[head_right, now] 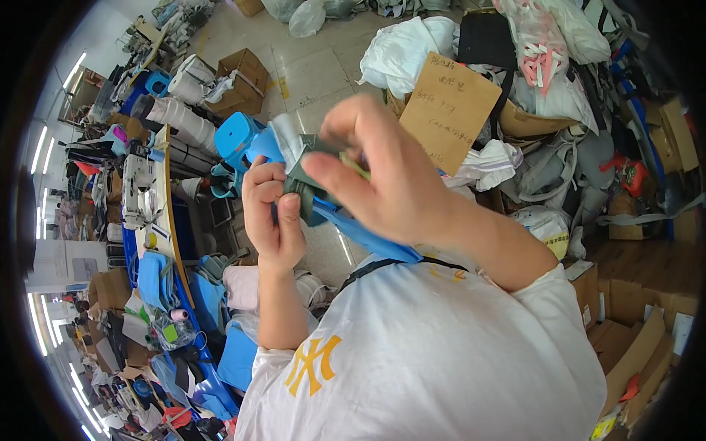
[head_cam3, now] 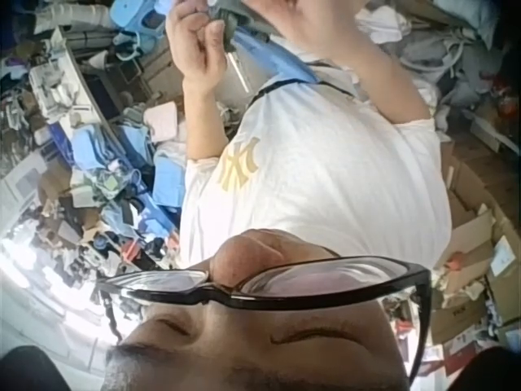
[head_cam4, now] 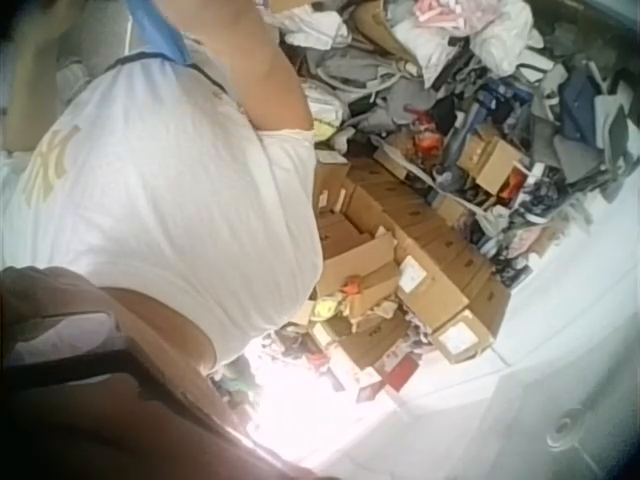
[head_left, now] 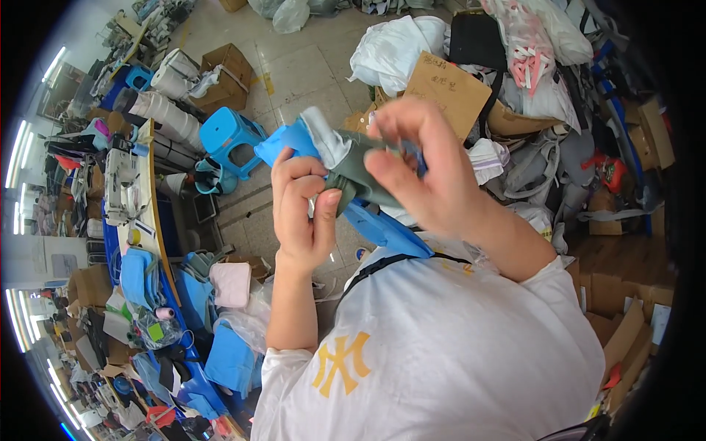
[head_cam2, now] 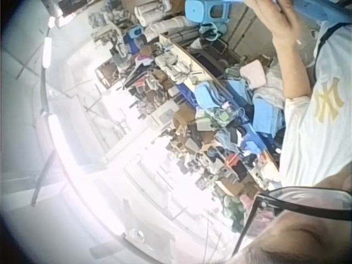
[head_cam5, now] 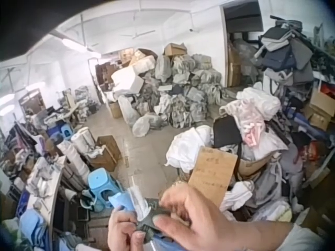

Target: Trimming excess fabric and inner padding from a sewn blue and green part using thread nippers.

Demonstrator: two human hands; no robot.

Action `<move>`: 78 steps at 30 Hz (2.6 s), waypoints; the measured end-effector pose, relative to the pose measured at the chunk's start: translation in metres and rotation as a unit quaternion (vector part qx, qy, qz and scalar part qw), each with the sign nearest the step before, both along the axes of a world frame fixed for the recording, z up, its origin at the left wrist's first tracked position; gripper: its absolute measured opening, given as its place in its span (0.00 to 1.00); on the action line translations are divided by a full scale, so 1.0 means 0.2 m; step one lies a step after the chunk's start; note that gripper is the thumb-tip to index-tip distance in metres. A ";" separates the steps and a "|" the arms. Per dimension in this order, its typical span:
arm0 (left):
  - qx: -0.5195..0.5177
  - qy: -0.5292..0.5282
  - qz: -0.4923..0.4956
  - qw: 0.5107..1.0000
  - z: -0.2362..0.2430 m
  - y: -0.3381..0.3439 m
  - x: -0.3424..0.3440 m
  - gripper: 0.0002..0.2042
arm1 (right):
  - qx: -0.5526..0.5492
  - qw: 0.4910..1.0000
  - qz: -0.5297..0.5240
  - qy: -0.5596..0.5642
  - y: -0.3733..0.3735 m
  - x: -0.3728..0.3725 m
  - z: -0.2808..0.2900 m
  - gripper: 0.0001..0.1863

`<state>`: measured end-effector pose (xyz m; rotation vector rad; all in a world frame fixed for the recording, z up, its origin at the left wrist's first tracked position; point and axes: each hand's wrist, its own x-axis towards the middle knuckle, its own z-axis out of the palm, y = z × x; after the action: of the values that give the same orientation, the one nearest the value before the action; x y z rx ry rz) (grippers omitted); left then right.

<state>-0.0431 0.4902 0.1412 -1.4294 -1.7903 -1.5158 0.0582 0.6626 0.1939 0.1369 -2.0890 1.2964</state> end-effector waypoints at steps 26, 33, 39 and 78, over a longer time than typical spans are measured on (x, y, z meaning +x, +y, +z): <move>-0.031 0.099 0.052 0.993 0.05 -0.01 0.00 0.12 | 0.181 0.972 0.029 -0.149 -0.01 0.07 0.14 0.09; -0.031 0.118 0.060 0.991 0.05 0.00 -0.01 0.12 | 0.186 0.970 0.034 -0.154 0.02 0.07 0.15 0.09; -0.051 0.101 0.051 0.992 0.06 0.02 0.00 0.12 | 0.152 0.979 0.058 -0.119 0.03 0.03 0.12 0.09; 0.029 -0.148 -0.012 0.988 0.19 -0.10 -0.10 0.43 | -0.160 0.963 0.214 -0.038 0.18 -0.18 0.06 0.25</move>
<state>-0.0621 0.4701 0.1784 -1.2540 -1.8821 -1.8572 0.0224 0.6976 0.2050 0.4193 -1.9432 1.9073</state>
